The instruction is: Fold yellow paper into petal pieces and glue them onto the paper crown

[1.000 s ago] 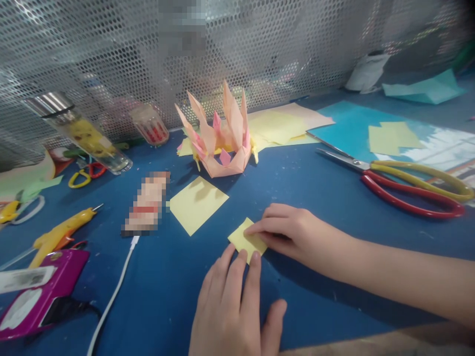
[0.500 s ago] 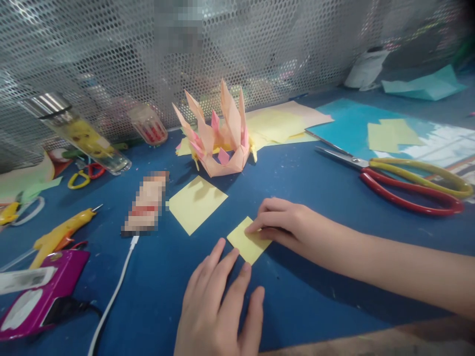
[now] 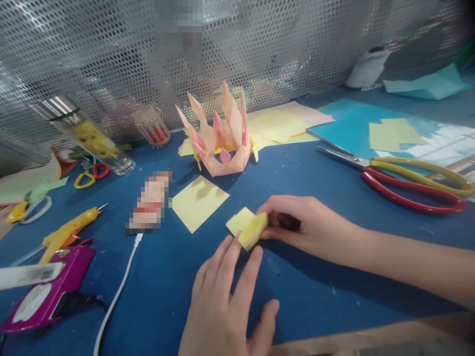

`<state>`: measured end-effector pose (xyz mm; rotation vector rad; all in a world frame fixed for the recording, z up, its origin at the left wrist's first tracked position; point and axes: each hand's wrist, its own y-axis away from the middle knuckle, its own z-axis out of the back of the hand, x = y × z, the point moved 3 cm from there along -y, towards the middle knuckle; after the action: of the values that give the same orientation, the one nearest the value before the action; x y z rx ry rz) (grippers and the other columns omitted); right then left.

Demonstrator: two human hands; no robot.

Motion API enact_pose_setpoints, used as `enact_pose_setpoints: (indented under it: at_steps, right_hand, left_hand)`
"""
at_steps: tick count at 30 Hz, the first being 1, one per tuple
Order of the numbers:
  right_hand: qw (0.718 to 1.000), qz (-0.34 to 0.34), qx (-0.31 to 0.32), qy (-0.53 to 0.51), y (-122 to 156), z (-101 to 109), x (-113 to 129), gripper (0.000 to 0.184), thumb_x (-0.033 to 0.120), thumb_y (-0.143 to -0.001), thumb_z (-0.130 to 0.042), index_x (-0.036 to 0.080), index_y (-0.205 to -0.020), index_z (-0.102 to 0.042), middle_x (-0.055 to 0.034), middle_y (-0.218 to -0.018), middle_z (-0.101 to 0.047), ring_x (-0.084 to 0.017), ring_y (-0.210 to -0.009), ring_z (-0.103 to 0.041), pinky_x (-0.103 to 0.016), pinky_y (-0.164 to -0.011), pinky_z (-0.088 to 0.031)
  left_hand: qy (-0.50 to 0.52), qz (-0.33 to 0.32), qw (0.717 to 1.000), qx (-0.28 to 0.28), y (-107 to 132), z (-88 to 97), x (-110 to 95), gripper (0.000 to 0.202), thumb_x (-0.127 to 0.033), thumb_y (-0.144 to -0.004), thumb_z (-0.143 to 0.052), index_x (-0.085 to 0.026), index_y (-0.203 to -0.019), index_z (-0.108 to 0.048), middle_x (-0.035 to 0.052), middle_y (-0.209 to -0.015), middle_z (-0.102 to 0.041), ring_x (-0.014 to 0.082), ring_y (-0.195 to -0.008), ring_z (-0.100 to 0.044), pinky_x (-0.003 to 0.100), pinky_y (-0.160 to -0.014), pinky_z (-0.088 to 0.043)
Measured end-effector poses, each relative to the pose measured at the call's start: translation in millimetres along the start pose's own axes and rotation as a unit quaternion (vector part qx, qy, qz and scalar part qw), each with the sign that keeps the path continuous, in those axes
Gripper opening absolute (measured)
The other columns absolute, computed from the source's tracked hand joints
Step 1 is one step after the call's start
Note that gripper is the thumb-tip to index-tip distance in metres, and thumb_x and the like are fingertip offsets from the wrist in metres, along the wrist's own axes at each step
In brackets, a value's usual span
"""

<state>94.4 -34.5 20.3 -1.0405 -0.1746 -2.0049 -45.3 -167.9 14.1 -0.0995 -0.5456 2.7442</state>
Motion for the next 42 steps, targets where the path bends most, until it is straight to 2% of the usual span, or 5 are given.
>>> enact_pose_setpoints:
  at_steps: [7,17,26,34,42]
  right_hand:
    - [0.992,0.106,0.071,0.002,-2.1,3.9,-0.2,0.023,0.003,-0.083,-0.045,0.017,-0.087,-0.062,-0.0058,-0.094,-0.064,-0.012,-0.086,-0.062,-0.022,-0.077,-0.050]
    - [0.981,0.142,0.131,0.019,-1.4,10.6,-4.0,0.022,0.013,-0.093,-0.045,0.016,-0.095,-0.066,-0.0088,-0.103,-0.063,-0.014,-0.096,-0.062,-0.024,-0.087,-0.049]
    - [0.985,0.100,0.139,-0.035,-3.1,12.7,-8.4,0.016,0.029,-0.090,-0.057,0.018,-0.087,-0.069,-0.0066,-0.098,-0.059,-0.014,-0.088,-0.061,-0.025,-0.082,-0.050]
    - [0.994,0.056,0.097,-0.020,-7.2,3.3,-10.3,0.034,0.044,-0.091,-0.053,0.016,-0.074,-0.061,-0.0038,-0.080,-0.055,-0.011,-0.070,-0.055,-0.023,-0.065,-0.047]
    - [0.999,0.019,0.047,0.018,-8.2,-0.7,-13.4,0.043,0.054,-0.089,-0.051,0.017,-0.066,-0.057,0.0003,-0.069,-0.049,-0.009,-0.056,-0.044,-0.021,-0.052,-0.038]
  left_hand:
    - [0.002,-0.023,1.000,-0.019,2.9,-1.6,-1.1,0.047,-0.029,-0.085,-0.056,-0.005,-0.126,-0.051,0.0132,-0.136,-0.053,0.0269,-0.129,-0.046,0.038,-0.092,-0.048]
    - [0.040,-0.004,0.999,-0.016,3.5,-2.5,0.5,0.039,-0.030,-0.084,-0.058,-0.013,-0.119,-0.056,0.0097,-0.124,-0.063,0.0259,-0.114,-0.058,0.039,-0.085,-0.054]
    - [0.084,0.025,0.996,-0.022,2.9,-0.9,-3.1,0.036,-0.028,-0.085,-0.057,-0.018,-0.120,-0.059,0.0078,-0.117,-0.066,0.0250,-0.112,-0.060,0.037,-0.090,-0.051]
    - [0.086,0.027,0.996,-0.016,4.3,-1.4,-4.6,0.050,-0.029,-0.086,-0.057,-0.013,-0.132,-0.050,0.0076,-0.117,-0.065,0.0234,-0.111,-0.057,0.034,-0.091,-0.048]
    - [0.088,0.090,0.992,0.014,5.7,-3.9,-5.7,0.039,-0.031,-0.088,-0.051,-0.017,-0.124,-0.059,0.0098,-0.109,-0.064,0.0267,-0.102,-0.055,0.040,-0.083,-0.051]
